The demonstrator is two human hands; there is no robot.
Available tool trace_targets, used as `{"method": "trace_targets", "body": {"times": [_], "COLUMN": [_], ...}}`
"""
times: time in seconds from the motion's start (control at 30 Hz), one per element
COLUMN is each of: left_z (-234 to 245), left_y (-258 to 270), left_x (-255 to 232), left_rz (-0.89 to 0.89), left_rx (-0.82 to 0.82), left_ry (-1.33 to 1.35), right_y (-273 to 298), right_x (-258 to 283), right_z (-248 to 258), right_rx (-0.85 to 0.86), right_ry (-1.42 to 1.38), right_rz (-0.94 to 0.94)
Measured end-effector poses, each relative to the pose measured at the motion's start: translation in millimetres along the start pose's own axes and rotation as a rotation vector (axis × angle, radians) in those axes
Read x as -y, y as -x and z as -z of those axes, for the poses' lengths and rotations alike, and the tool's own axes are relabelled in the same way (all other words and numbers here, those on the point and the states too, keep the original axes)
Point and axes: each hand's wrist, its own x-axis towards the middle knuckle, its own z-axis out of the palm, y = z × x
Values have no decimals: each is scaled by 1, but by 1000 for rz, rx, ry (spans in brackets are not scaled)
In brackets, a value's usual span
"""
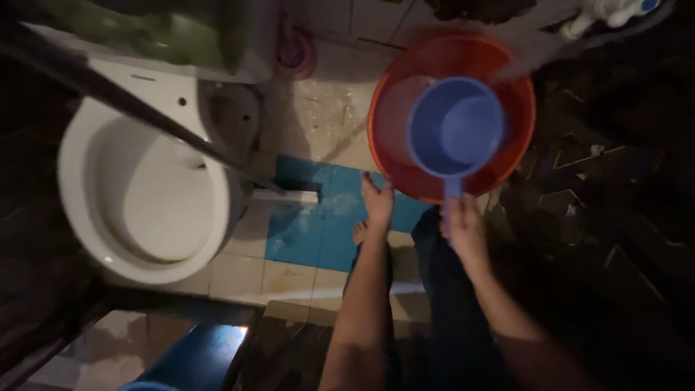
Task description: Clean the bathroom floor and toilet area using a squeegee, buckets, and water.
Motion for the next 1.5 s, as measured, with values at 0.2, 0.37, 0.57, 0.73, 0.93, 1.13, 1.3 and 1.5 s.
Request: {"method": "trace_targets", "body": {"times": [0.2, 0.37, 0.57, 0.73, 0.93, 1.13, 1.3, 1.5], "left_z": [-52, -10, 15, 44, 88, 80, 21, -24], "left_y": [-42, 0, 25, 26, 25, 7, -3, 5], "left_x": [60, -9, -112, -144, -141, -76, -14, -14], "left_rz": [379, 294, -116, -302, -247, -223, -225, -102], "left_rx": [255, 285, 333, 359, 332, 71, -186, 83], "left_ry": [628, 631, 204, 2, -177, -129, 30, -48], "right_y": [4, 7, -78, -154, -170, -181, -173, -152], "right_x": [-37, -46, -66, -71, -193, -334, -285, -123], "right_z": [54, 65, 38, -26, -114, -121, -64, 35], "right_rx": [-188, -186, 101, 218, 329, 382, 372, 313], "right_ry": [-24, 110, 714, 599, 196, -135, -295, -470], "right_rz": [100, 37, 82, -110, -408, -650, -720, -336]}}
